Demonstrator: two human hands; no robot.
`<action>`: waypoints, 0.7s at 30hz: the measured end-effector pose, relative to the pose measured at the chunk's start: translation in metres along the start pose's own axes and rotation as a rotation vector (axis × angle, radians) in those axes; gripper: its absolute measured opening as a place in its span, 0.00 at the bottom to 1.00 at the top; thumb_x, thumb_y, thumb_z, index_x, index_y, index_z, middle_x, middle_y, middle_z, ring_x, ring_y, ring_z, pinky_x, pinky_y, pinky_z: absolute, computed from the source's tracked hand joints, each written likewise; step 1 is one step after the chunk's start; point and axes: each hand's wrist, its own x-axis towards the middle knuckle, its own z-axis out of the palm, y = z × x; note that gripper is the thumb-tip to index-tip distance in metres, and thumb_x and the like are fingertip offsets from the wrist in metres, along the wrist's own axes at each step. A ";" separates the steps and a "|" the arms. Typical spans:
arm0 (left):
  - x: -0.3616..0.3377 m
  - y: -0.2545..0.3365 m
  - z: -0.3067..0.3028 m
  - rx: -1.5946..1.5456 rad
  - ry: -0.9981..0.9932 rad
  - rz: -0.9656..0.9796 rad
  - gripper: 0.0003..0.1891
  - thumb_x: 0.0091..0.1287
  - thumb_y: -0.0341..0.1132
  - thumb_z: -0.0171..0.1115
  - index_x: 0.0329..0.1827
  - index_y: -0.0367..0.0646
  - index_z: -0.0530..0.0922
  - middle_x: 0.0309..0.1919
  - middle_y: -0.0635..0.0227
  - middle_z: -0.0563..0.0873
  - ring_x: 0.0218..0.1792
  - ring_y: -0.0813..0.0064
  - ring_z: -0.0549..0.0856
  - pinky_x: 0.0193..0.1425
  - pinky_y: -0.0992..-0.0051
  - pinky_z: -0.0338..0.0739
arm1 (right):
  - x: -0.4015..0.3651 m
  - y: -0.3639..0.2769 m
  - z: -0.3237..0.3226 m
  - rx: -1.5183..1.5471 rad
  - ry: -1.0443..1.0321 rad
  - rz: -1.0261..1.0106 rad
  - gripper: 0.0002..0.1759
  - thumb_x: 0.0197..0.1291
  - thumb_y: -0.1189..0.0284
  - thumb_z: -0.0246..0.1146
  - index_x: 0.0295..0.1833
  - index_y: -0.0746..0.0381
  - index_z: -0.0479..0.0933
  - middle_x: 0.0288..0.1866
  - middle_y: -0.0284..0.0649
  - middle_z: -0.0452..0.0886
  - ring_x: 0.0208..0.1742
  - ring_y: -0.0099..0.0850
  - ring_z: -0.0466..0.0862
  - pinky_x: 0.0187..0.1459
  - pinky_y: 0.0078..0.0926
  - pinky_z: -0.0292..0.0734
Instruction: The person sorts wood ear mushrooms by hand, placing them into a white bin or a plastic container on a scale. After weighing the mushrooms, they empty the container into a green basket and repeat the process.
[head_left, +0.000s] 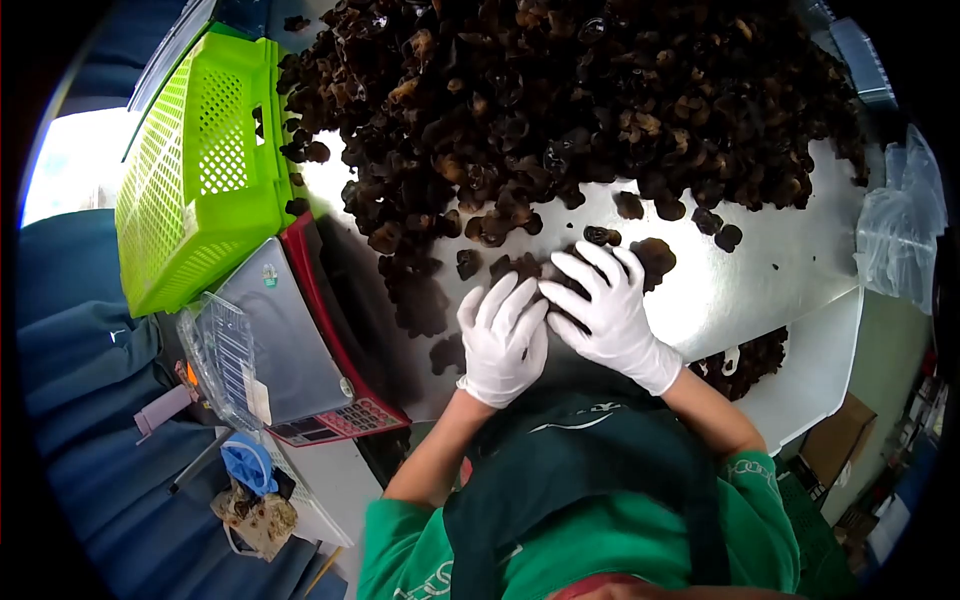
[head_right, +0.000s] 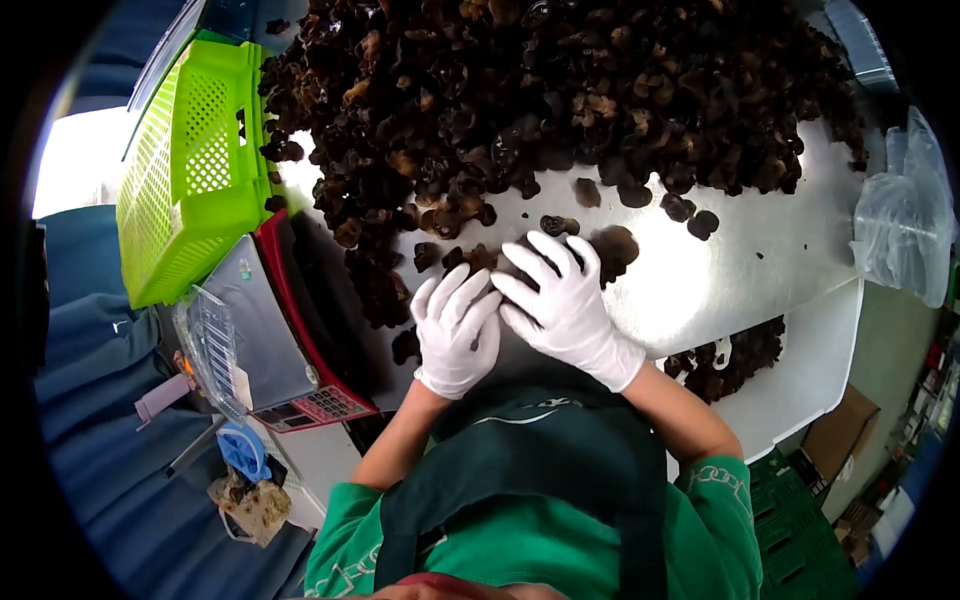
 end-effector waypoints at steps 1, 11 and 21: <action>0.002 -0.002 -0.005 -0.010 0.048 -0.001 0.20 0.56 0.25 0.69 0.53 0.47 0.84 0.59 0.66 0.84 0.64 0.62 0.81 0.71 0.58 0.65 | -0.005 -0.001 0.002 0.043 0.054 0.002 0.20 0.60 0.60 0.71 0.57 0.51 0.85 0.69 0.39 0.78 0.73 0.42 0.72 0.73 0.52 0.60; 0.060 -0.029 0.013 -0.031 0.072 -0.001 0.23 0.62 0.30 0.72 0.62 0.44 0.81 0.57 0.58 0.85 0.63 0.53 0.83 0.70 0.59 0.72 | 0.006 0.009 0.002 0.059 0.101 0.089 0.16 0.61 0.61 0.71 0.54 0.53 0.85 0.63 0.36 0.81 0.67 0.36 0.77 0.73 0.50 0.60; 0.132 -0.060 0.004 -0.115 0.125 -0.040 0.27 0.62 0.24 0.67 0.68 0.38 0.79 0.68 0.47 0.80 0.72 0.47 0.77 0.78 0.54 0.69 | 0.115 0.052 0.022 -0.156 0.222 0.096 0.28 0.64 0.67 0.65 0.71 0.53 0.77 0.78 0.44 0.71 0.79 0.48 0.65 0.75 0.61 0.59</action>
